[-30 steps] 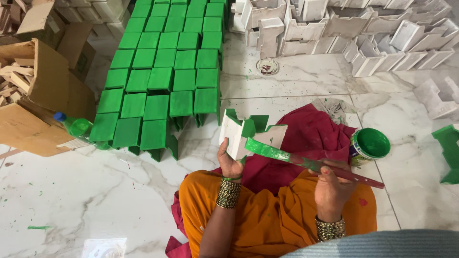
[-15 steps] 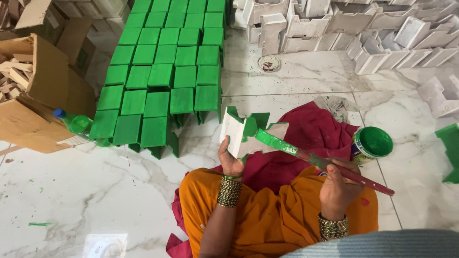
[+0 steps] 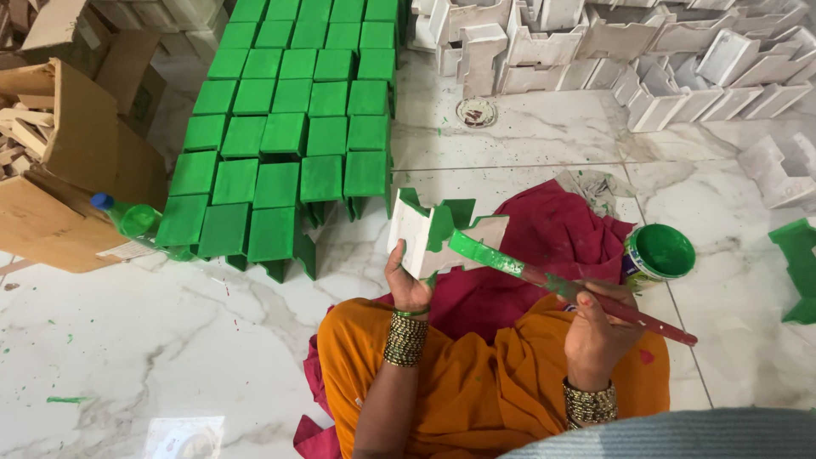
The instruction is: The person sits on the floor and paints white foam cutout pieces green using a brush and a green paint can, coating each surface and placing finished pieces onto a growing pile of green-painted foam shapes beside them.
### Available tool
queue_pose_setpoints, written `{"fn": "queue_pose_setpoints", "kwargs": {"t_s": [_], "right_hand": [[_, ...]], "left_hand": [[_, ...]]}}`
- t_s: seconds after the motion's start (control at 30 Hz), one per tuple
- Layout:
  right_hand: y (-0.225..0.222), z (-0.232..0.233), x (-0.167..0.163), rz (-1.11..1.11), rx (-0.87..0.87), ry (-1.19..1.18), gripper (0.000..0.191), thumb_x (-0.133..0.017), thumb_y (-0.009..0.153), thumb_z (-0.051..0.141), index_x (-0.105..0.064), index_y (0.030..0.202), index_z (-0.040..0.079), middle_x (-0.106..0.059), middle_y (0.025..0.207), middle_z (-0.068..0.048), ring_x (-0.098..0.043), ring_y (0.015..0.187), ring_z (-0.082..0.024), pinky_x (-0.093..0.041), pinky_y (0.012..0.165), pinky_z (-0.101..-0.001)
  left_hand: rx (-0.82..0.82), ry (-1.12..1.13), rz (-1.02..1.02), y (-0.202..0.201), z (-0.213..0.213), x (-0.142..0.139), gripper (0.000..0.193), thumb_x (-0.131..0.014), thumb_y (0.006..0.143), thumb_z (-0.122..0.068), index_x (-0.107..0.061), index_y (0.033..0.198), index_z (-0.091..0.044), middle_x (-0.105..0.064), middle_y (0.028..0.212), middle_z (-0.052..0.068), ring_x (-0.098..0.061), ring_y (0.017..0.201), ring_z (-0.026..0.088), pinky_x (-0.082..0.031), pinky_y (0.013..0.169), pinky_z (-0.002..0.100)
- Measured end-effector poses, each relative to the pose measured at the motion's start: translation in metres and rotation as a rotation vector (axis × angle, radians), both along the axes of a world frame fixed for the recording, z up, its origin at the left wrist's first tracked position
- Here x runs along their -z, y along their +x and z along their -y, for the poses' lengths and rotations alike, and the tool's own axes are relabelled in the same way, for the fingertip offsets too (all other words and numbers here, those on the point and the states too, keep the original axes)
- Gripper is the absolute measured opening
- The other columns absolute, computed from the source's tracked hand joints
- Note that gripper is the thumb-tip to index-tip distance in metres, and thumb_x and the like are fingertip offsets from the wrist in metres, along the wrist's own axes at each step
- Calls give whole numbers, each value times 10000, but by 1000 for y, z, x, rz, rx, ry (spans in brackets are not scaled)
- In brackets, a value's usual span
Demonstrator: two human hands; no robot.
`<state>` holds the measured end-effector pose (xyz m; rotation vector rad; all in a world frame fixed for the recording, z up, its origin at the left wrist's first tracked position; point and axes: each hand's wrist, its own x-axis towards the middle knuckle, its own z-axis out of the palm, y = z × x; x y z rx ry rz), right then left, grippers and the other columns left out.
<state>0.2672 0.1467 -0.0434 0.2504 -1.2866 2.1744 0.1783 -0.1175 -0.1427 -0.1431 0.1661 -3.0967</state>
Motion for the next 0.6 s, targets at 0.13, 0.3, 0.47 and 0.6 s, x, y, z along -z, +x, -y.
{"fn": "queue_pose_setpoints", "kwargs": {"t_s": [0.13,0.3,0.47,0.6], "right_hand": [[-3,12,5,-4,-45,-21,215,-754,914,-26,-661,1107,-46,-714,1032,-146,-721,863,-238,-645,816,-380],[-9,16,8,54,13,31,197,-757,916,-35,-653,1083,-46,-709,1022,-146,-713,874,-232,-644,818,-389],[1,4,-2,10,63,8,181,-761,943,-37,-660,1092,-49,-699,959,-147,-697,815,-217,-639,808,-390],[5,16,4,-1,9,2,205,-760,915,-27,-656,1091,-39,-702,1005,-148,-712,854,-229,-642,809,-379]], "left_hand": [[16,-6,-27,0,-2,-1,494,-596,1029,-181,-480,1472,6,-643,1376,169,-656,1215,304,-563,1018,449],[10,5,-24,0,-2,-1,489,-594,1028,-182,-485,1463,14,-647,1369,170,-658,1212,302,-565,1027,449],[23,33,-39,0,3,-1,486,-596,1035,-183,-486,1461,24,-647,1372,176,-659,1213,302,-564,1029,441],[24,19,-28,3,0,0,478,-596,1038,-182,-488,1459,17,-649,1368,164,-663,1207,295,-562,1029,439]]}}
